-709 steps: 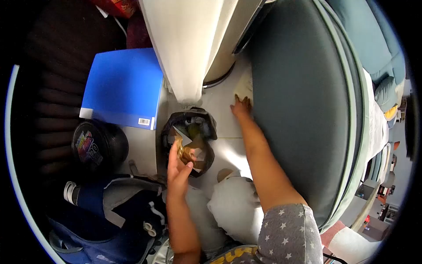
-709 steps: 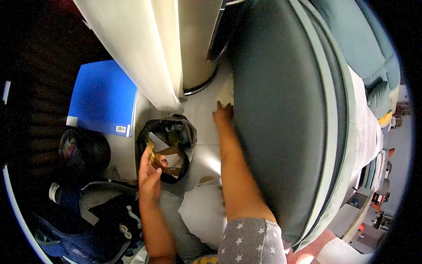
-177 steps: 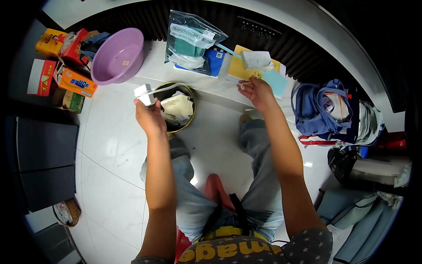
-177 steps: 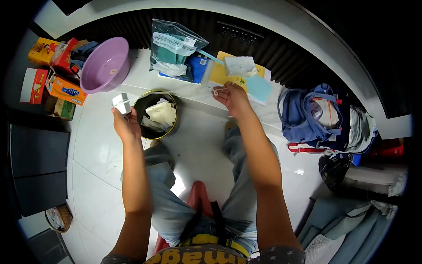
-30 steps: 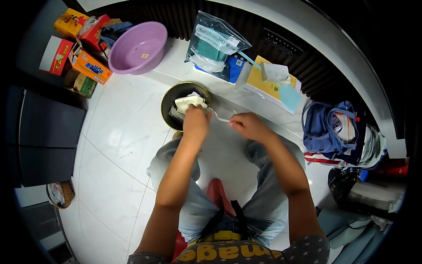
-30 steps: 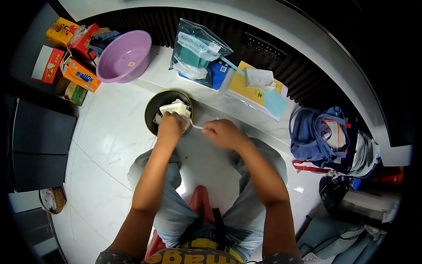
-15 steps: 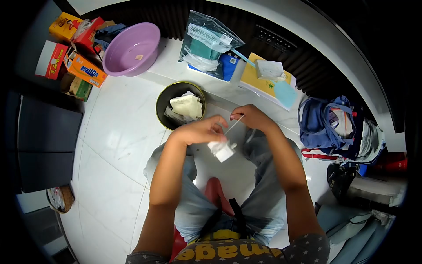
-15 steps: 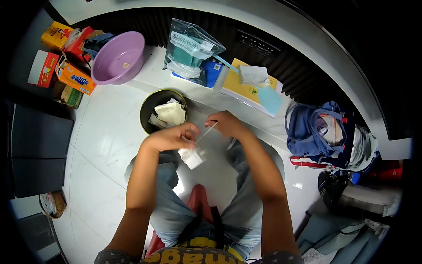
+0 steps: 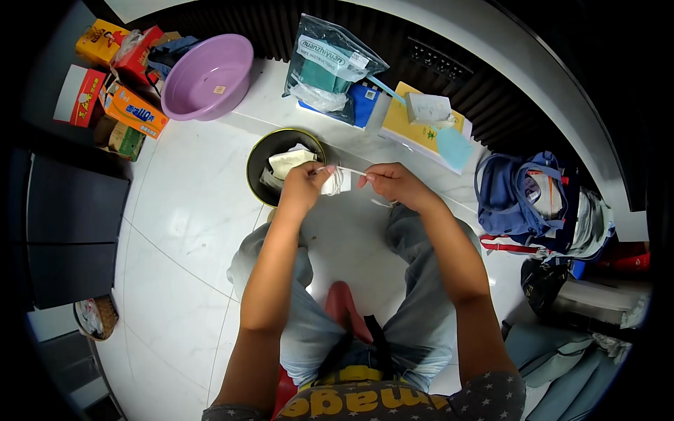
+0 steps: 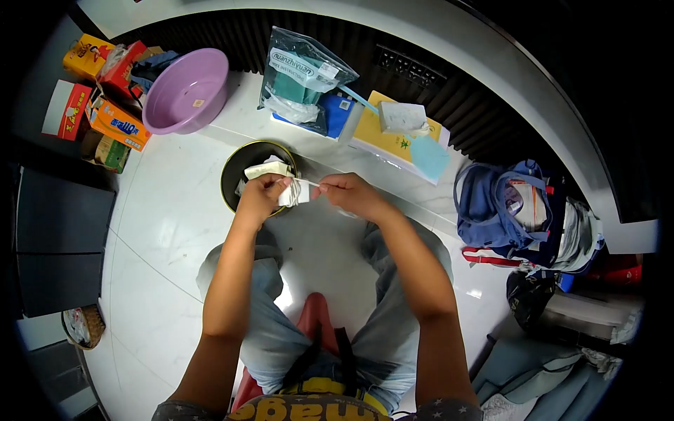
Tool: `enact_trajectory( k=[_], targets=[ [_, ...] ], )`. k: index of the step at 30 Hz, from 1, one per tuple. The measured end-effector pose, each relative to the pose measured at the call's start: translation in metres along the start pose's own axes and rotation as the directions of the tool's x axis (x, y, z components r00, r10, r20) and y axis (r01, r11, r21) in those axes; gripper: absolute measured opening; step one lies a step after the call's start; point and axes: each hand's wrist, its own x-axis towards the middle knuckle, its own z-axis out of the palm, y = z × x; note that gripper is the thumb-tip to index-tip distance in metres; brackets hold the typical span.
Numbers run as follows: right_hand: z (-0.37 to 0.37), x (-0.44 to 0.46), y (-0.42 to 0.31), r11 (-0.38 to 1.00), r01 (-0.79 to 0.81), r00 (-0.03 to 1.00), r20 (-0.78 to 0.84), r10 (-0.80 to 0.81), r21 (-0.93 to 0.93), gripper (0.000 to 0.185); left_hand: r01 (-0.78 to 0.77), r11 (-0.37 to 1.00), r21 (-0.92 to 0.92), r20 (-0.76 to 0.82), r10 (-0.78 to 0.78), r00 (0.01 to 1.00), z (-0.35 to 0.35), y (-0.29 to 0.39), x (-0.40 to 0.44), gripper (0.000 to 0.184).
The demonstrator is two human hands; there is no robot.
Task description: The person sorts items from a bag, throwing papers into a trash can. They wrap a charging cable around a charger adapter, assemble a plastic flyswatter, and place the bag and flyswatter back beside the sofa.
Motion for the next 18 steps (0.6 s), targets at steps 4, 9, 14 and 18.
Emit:
enact_trajectory(
  k=[4,9,14,18],
  targets=[
    [0.02,0.002,0.009,0.979,0.168,0.984,0.079,-0.159,-0.119,0.021,-0.183,0.981,0.062,-0.238,0.193,0.952,0.005,0.003,0.001,0.036],
    [0.027,0.0,0.0,0.967,0.135,0.985,0.139,-0.106,-0.216,0.022,0.128,0.81,-0.573,0.055,-0.117,0.992,-0.001,0.035,-0.014,0.031],
    [-0.004,0.001,0.018,0.939,0.093,0.977,0.211,-0.023,-0.33,0.021,0.262,0.609,-0.749,0.503,0.264,0.823,-0.018,0.035,-0.017,0.023],
    [0.001,-0.008,0.012,0.825,0.119,0.966,0.257,0.033,-0.552,0.02,0.085,0.943,-0.322,0.824,0.235,0.516,-0.009,0.039,-0.021,0.044]
  ],
)
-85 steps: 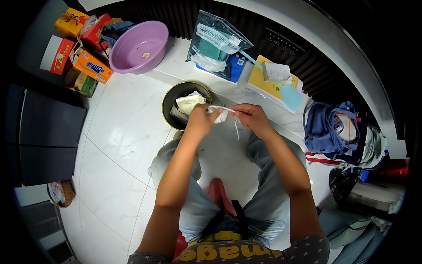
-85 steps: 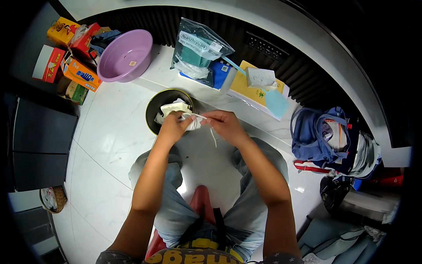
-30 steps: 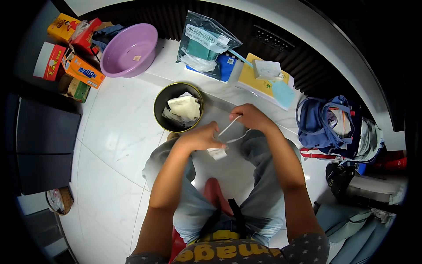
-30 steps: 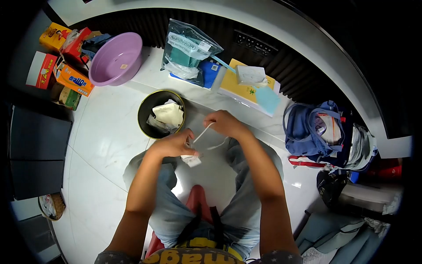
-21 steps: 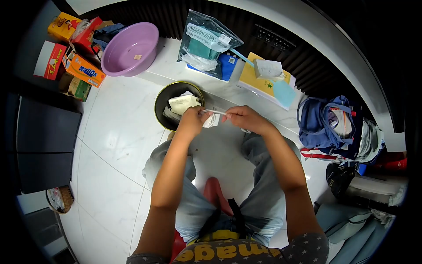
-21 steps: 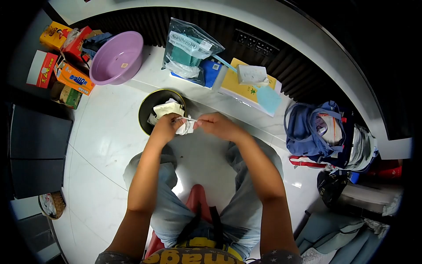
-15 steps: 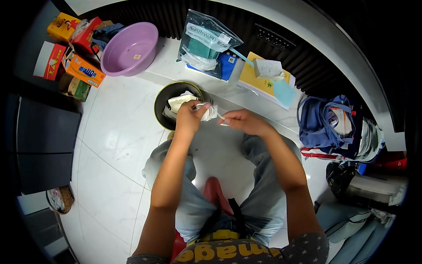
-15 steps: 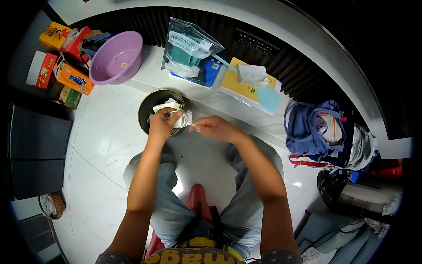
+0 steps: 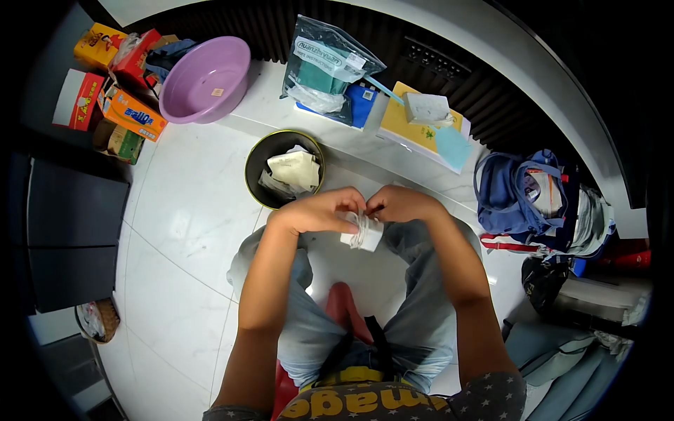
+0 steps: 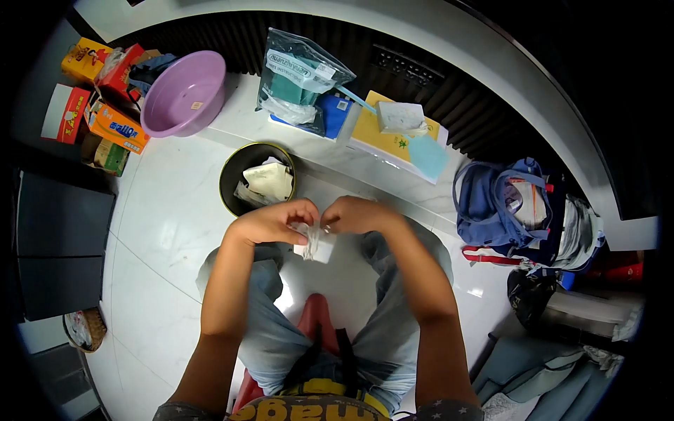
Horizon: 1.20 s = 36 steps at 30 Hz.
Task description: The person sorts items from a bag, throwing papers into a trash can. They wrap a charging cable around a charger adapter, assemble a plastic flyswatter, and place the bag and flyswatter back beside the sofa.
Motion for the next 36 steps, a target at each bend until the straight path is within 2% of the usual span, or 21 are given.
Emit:
enact_trajectory(
  k=[2,4,5,6,8,9,11,13,15,17,18,19,21,23,24,26,28,31,32,34,36],
  targets=[
    [0.008,-0.001,-0.011,1.0,-0.005,1.0,0.006,0.005,-0.025,0.021,0.018,0.999,0.034,0.02,-0.019,1.0,0.005,-0.01,0.007,0.045],
    [0.017,0.003,-0.005,0.991,0.043,0.994,-0.091,-0.055,-0.129,0.022,0.055,0.959,0.279,-0.05,-0.043,0.998,0.01,-0.009,0.01,0.05],
    [0.017,0.006,-0.002,0.991,0.042,0.994,-0.091,-0.054,-0.128,0.022,0.247,0.833,0.495,-0.177,-0.182,0.967,0.009,-0.006,0.011,0.055],
    [0.015,0.008,0.001,0.988,0.017,0.986,-0.162,-0.042,-0.151,0.022,0.247,0.834,0.493,-0.175,-0.183,0.968,0.01,-0.007,0.013,0.055],
    [0.016,0.009,0.003,0.985,-0.009,0.972,-0.231,-0.031,-0.17,0.022,0.405,0.762,0.505,-0.445,-0.172,0.879,0.013,-0.009,0.013,0.055],
    [0.015,0.01,-0.001,0.993,-0.015,0.961,-0.278,-0.019,-0.117,0.021,0.405,0.762,0.505,-0.445,-0.172,0.879,0.012,-0.017,0.013,0.055],
    [0.017,0.014,-0.003,0.998,-0.017,0.946,-0.323,-0.006,-0.066,0.02,0.394,0.618,0.68,-0.504,0.003,0.864,0.007,-0.04,0.018,0.049],
    [0.023,0.018,-0.002,0.991,0.124,0.883,-0.449,-0.133,-0.049,0.019,0.421,0.608,0.673,-0.583,0.086,0.808,0.004,-0.043,0.019,0.045],
    [0.026,0.02,-0.003,0.989,0.15,0.845,-0.52,-0.125,0.005,0.018,0.447,0.6,0.663,-0.652,0.17,0.739,-0.001,-0.039,0.016,0.042],
    [0.025,0.02,-0.004,0.982,0.181,0.8,-0.589,-0.112,0.059,0.018,0.345,0.809,0.476,-0.797,0.231,0.557,-0.011,-0.029,0.01,0.034],
    [0.021,0.019,-0.005,0.965,0.161,0.823,-0.568,-0.015,0.208,0.018,0.271,0.913,0.305,-0.844,0.127,0.521,-0.016,-0.027,0.01,0.03],
    [0.017,0.018,-0.005,0.927,0.136,0.843,-0.533,0.077,0.35,0.018,0.194,0.958,0.211,-0.83,0.071,0.553,-0.017,-0.025,0.008,0.03],
    [0.01,0.018,0.0,0.91,0.166,0.851,-0.522,0.062,0.379,0.018,0.116,0.987,0.113,-0.808,0.023,0.589,-0.016,-0.02,0.007,0.03],
    [0.006,0.014,0.001,0.89,0.194,0.86,-0.507,0.047,0.412,0.017,-0.01,0.959,-0.283,-0.69,-0.196,0.697,-0.012,-0.016,0.004,0.03],
    [0.0,0.007,-0.009,0.857,0.164,0.885,-0.456,0.091,0.489,0.016,-0.011,0.959,-0.284,-0.691,-0.197,0.696,-0.01,-0.012,0.002,0.03],
    [-0.004,0.001,-0.013,0.818,0.131,0.906,-0.403,0.13,0.56,0.014,-0.103,0.903,-0.417,-0.51,-0.139,0.849,-0.008,-0.004,0.0,0.031],
    [-0.004,-0.002,-0.01,0.641,0.232,0.919,-0.38,0.102,0.732,0.014,-0.119,0.89,-0.44,-0.479,-0.121,0.869,-0.003,0.008,-0.002,0.03],
    [-0.007,-0.002,-0.001,0.533,0.277,0.935,-0.353,0.043,0.799,0.015,-0.164,0.861,-0.481,-0.482,-0.104,0.87,0.002,0.006,0.001,0.029],
    [-0.007,-0.002,0.0,0.535,0.277,0.934,-0.353,0.043,0.798,0.015,-0.195,0.844,-0.5,-0.509,-0.105,0.854,0.002,0.002,0.004,0.029],
    [-0.005,-0.001,-0.007,0.765,0.258,0.895,-0.443,0.041,0.591,0.017,-0.225,0.849,-0.478,-0.556,-0.094,0.826,-0.001,-0.009,0.011,0.03],
    [-0.005,-0.001,-0.015,0.755,0.188,0.914,-0.393,0.099,0.628,0.016,-0.253,0.855,-0.454,-0.602,-0.085,0.794,-0.003,-0.013,0.013,0.031]
  ],
)
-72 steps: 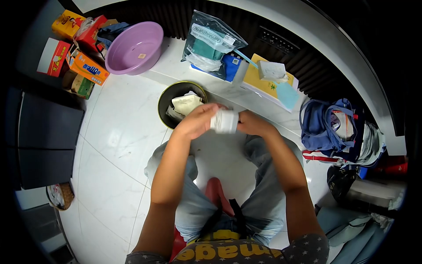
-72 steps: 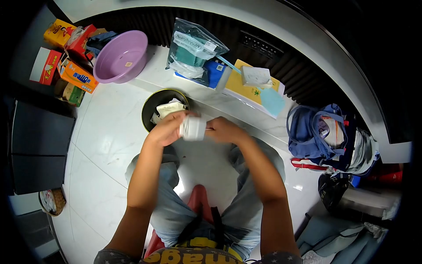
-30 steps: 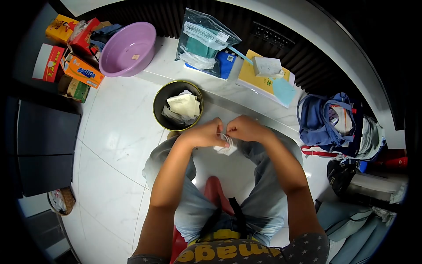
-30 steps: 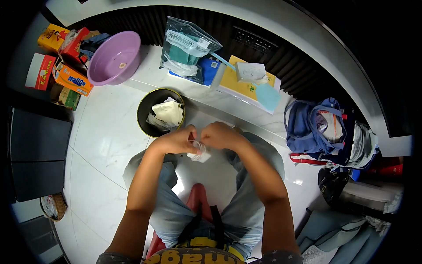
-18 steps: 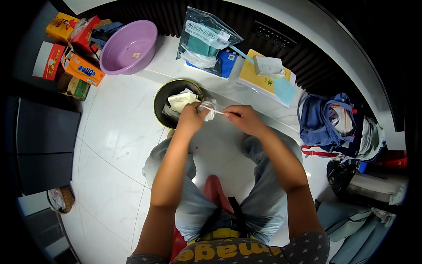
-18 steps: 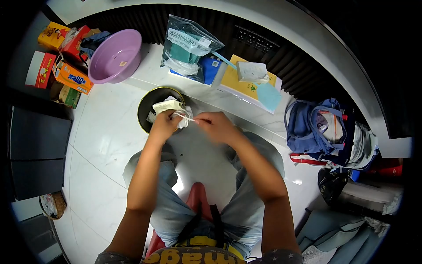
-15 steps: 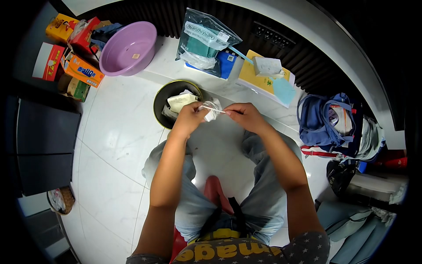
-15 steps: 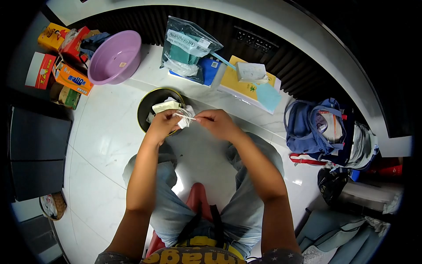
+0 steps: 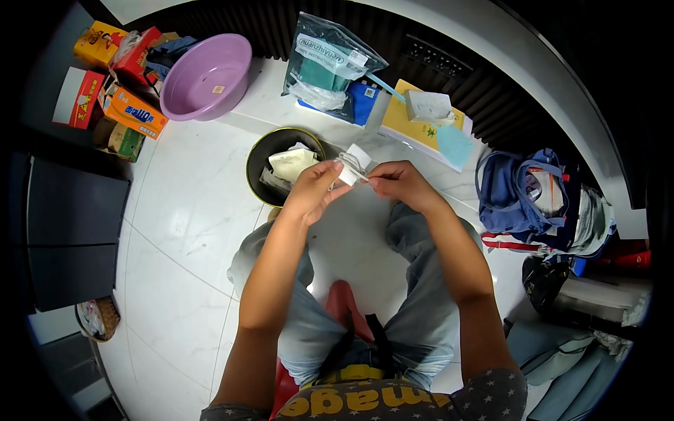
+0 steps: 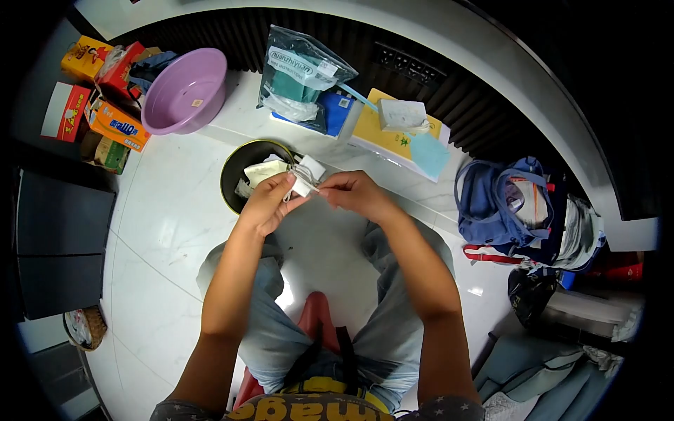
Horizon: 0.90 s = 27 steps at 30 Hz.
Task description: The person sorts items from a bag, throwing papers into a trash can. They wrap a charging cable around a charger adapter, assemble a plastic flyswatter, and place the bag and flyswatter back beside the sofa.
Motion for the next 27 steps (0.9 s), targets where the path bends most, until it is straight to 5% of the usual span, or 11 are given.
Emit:
enact_trajectory(
  k=[6,9,10,12,15,16,19,21,27],
  targets=[
    [-0.011,-0.001,-0.003,0.995,-0.069,0.974,0.209,0.084,-0.077,0.011,-0.087,0.932,-0.352,0.138,0.143,0.98,0.0,0.005,-0.001,0.033],
    [-0.013,-0.002,0.002,0.977,-0.077,0.935,0.327,0.14,-0.199,0.012,-0.005,0.983,-0.184,0.506,0.099,0.857,-0.014,0.009,-0.002,0.056],
    [-0.015,-0.002,0.008,0.965,-0.084,0.908,0.379,0.177,-0.249,0.014,-0.005,0.983,-0.184,0.508,0.099,0.856,-0.012,0.011,-0.002,0.056],
    [-0.014,-0.003,0.016,0.961,-0.096,0.886,0.418,0.202,-0.26,0.014,-0.13,0.96,0.247,0.654,-0.067,0.753,-0.008,0.014,-0.003,0.051],
    [-0.004,-0.005,0.001,0.702,0.058,0.856,0.397,0.33,-0.71,0.015,-0.087,0.852,0.517,0.539,-0.245,0.806,-0.001,0.005,-0.006,0.044],
    [-0.004,-0.004,0.006,0.702,0.058,0.857,0.396,0.33,-0.709,0.015,-0.052,0.745,0.665,0.454,-0.348,0.82,-0.003,0.0,-0.004,0.044],
    [-0.002,-0.003,0.031,0.782,0.146,0.927,0.36,0.106,-0.606,0.015,-0.145,0.585,0.798,0.404,-0.34,0.85,0.002,-0.004,-0.004,0.045],
    [0.005,0.002,0.041,0.662,0.298,0.953,0.26,-0.158,-0.688,0.012,-0.167,0.516,0.84,0.373,-0.325,0.869,0.001,-0.006,-0.002,0.046],
    [0.01,0.009,0.04,0.707,0.303,0.952,0.226,-0.205,-0.639,0.011,-0.22,0.354,0.909,0.328,-0.283,0.901,0.003,0.001,-0.005,0.04]
  ],
)
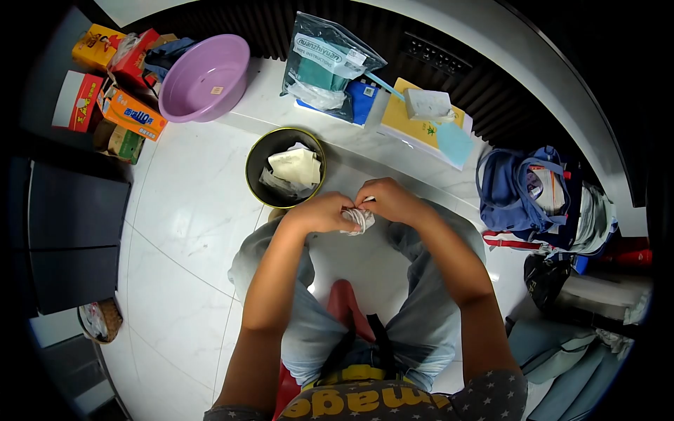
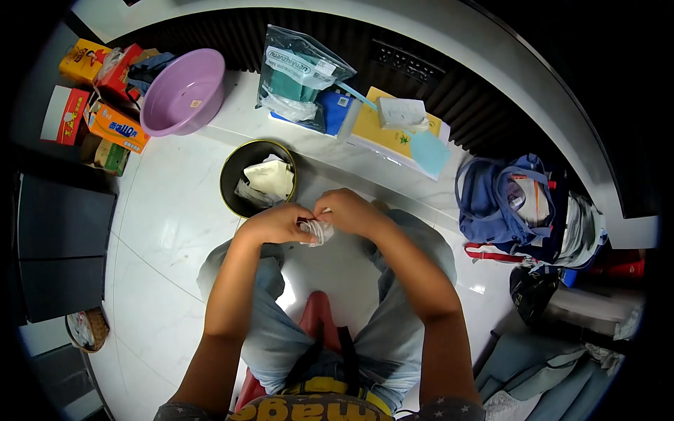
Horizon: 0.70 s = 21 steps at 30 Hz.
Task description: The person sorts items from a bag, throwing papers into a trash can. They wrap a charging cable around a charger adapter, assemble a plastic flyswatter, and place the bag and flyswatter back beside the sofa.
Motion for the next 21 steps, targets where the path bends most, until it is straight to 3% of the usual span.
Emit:
enact_trajectory(
  k=[6,8,15,19,21],
  targets=[
    [0.0,0.002,-0.001,0.995,0.023,0.998,0.051,-0.028,0.098,0.012,-0.017,0.982,0.19,-0.142,0.045,0.989,0.014,-0.015,0.003,0.042],
    [0.005,0.004,0.0,0.997,0.051,0.999,-0.014,-0.05,0.054,0.012,0.045,0.99,0.137,-0.267,-0.006,0.964,0.018,-0.024,0.006,0.043],
    [0.014,0.008,-0.009,0.987,0.035,0.942,-0.325,-0.085,-0.158,0.01,0.165,0.985,-0.047,-0.333,-0.171,0.927,0.006,-0.008,0.001,0.043],
    [0.013,0.01,-0.007,0.987,0.032,0.928,-0.361,-0.088,-0.157,0.014,0.173,0.983,-0.057,-0.46,-0.179,0.87,0.007,-0.017,0.008,0.041],
    [0.012,0.011,-0.01,0.968,0.121,0.903,-0.38,-0.2,-0.221,0.027,0.187,0.979,-0.079,-0.487,-0.202,0.85,0.007,-0.02,0.01,0.04]
  ],
)
